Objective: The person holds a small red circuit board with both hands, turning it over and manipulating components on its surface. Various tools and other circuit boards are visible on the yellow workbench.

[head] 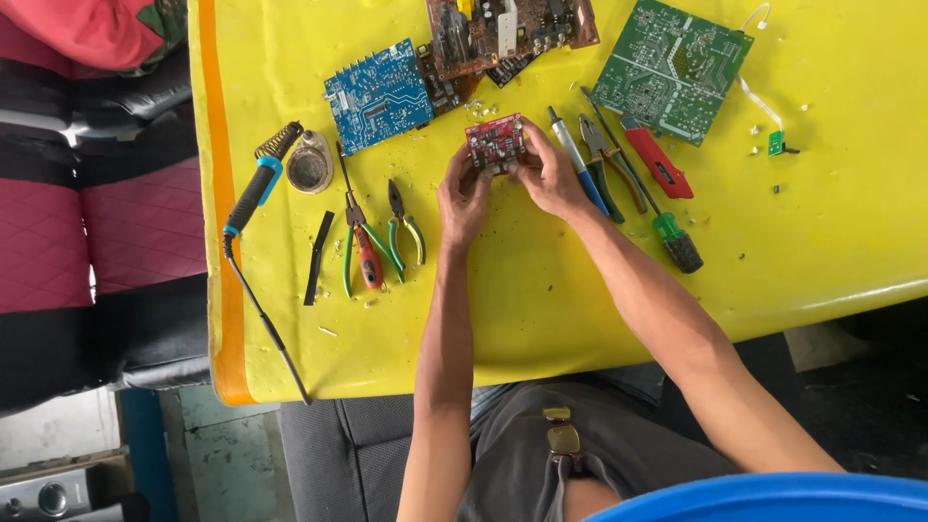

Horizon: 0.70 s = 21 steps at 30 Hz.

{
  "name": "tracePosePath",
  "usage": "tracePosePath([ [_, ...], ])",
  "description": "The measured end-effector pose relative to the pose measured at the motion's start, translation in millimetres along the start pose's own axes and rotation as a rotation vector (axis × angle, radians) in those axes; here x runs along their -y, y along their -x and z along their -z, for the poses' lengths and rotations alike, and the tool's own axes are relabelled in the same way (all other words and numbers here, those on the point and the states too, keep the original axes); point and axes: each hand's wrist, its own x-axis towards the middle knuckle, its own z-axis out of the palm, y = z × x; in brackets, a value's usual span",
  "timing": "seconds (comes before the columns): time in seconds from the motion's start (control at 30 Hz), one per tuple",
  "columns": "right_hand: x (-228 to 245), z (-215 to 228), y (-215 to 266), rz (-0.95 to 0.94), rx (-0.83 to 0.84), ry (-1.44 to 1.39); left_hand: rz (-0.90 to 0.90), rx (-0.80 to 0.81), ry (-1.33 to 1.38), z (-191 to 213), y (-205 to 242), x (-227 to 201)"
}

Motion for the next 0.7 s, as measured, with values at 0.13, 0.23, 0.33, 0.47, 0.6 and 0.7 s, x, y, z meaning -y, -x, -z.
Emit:
tracePosePath([
  [0.13, 10.7, 0.6, 3.7, -0.018, 0.008, -0.057, -0.007, 0.031, -0.01, 3.6, -0.5, 3.3],
  [0.23, 19.6, 0.4, 4.3, 0.041, 0.03, 0.012, 0.033, 0.033, -0.023, 4.8, 0.2, 5.9],
  [0.33, 23.1, 1.4, 3.4, 0.064, 0.034, 0.079, 0.046, 0.034, -0.011, 4.2, -0.5, 3.5],
  [0.47, 17.4, 0.2, 2.7, 0.047, 0.035, 0.068, 0.076, 0.052, 0.025, 6.2, -2.0, -1.4],
  [0.6, 17.0, 2.4, 5.0, -0.012, 0.05, -0.025, 0.03, 0.075, -0.02, 6.0, -0.7, 3.2],
  [0.7, 4.8, 3.7, 4.2, 0.017, 0.041, 0.014, -0.054, 0.116, -0.028, 7.7, -0.1, 25.2],
])
